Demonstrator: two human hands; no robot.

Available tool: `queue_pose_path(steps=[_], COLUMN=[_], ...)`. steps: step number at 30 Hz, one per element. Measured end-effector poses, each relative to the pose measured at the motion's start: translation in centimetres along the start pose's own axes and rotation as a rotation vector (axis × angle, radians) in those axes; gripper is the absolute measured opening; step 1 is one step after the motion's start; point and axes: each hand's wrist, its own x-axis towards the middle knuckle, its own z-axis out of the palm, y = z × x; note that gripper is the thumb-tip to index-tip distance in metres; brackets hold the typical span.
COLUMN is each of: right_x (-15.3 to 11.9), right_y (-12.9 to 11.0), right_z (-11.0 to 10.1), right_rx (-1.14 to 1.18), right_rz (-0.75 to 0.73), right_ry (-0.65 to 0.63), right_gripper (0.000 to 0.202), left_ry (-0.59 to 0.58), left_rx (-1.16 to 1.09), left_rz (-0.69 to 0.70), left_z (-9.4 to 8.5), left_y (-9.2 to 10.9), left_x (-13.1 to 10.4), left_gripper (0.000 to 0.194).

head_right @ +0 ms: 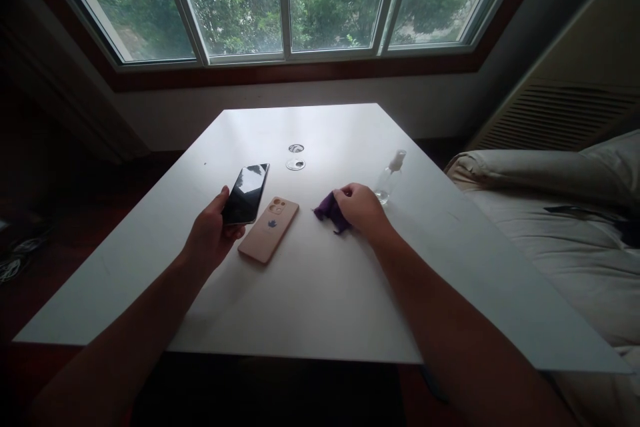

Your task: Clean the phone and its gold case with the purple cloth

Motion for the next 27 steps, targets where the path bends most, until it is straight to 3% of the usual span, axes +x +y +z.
queue_pose_path(steps=[2, 4, 8, 10, 13, 16, 22, 27], right_x=[-0.3, -0.8, -1.4, -1.3, -0.7, -0.2, -0.6, -0.5], right_y=[-0.4, -1.2, -2.6, -2.3, -1.2, -0.6, -1.8, -1.6], right_z=[0.0, -0.3, -1.0, -1.1, -0.8, -0.6, -1.6, -1.9], right_rx=[-0.026, 0.033, 0.493, 0.553, 0.269, -0.031, -0.234, -0.339], right_rz=[0.002, 0.024, 0.063, 0.095, 0.153, 0.141, 0.195, 0.169], right_ry=[-0.012, -0.106, -0.452, -0.489, -0.385, -0.319, -0.504, -0.649], right_gripper=[0.02, 0.022, 0.039, 0.051, 0.057, 0.049, 0.06, 0.056], left_ry=[-0.004, 0.0, -0.001, -0.003, 0.002, 0.007, 0.002, 0.001], left_rx=[0.009, 0.011, 0.006, 0.005, 0.002, 0.005, 0.012, 0.03], left_rz=[-0.005, -0.004, -0.001, -0.007, -0.013, -0.016, -0.013, -0.022], left_z=[0.0, 0.0, 0.0, 0.0, 0.0, 0.0, 0.0, 0.2], left_y=[0.0, 0.0, 0.1, 0.1, 0.0, 0.0, 0.0, 0.3], left_x=[0.0, 0.0, -0.1, -0.1, 0.0, 0.1, 0.1, -0.1], left_gripper=[0.031, 0.031, 0.031, 0.031, 0.03, 0.03, 0.031, 0.03])
